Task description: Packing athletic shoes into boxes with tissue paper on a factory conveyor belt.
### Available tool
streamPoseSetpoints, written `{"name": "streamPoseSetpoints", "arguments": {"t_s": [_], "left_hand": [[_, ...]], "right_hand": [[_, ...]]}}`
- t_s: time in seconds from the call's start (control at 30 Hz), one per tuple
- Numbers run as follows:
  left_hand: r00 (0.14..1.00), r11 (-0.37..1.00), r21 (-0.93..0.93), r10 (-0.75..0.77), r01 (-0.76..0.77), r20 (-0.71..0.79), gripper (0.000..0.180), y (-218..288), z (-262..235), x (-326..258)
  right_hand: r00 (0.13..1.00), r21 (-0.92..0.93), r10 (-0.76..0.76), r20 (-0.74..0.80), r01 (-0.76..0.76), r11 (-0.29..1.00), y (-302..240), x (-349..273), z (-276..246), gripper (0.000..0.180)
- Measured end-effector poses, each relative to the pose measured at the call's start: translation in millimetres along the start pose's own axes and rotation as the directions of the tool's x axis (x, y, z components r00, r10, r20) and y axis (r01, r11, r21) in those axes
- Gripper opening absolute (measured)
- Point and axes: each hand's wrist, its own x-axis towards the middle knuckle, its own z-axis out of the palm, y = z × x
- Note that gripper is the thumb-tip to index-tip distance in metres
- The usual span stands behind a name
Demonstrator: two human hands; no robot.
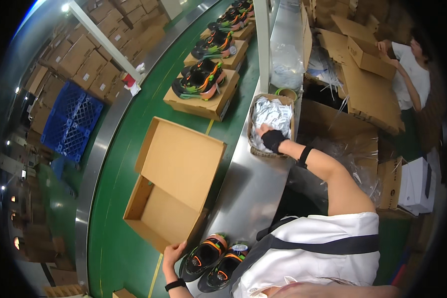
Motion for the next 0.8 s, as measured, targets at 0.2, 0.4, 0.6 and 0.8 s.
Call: {"name": "streamPoseSetpoints", "arguments": {"t_s": [0.2, 0.4, 0.6, 0.8], "left_hand": [[0.944, 0.841, -0.512, -0.007, -0.173, -0.329, 0.038, -23.8, 10.8, -15.2], [0.82, 0.609, -0.713, -0.174, -0.346, -0.546, 0.031, -82.7, 1.5, -74.5], [0.58, 0.538, -0.782, -0.543, -0.315, -0.607, 0.03, -188.8, 10.4, -179.7], [0.275, 0.82, -0.501, -0.567, 0.275, -0.777, 0.039, -346.0, 83.2, -263.3]], "right_hand": [[0.983, 0.221, 0.013, -0.181, 0.028, 0.975, -3.3, -5.9, -19.9, 0.022], [0.914, -0.112, -0.063, -0.402, 0.019, 0.993, 10.2, 28.8, -53.9, 0.023], [0.998, 0.924, 0.055, 0.027, -0.046, 0.38, -207.8, -0.2, -158.0, 0.034], [0.944, 0.788, -0.318, 0.09, 0.128, 0.602, -355.7, -15.4, -75.0, 0.04]]}}
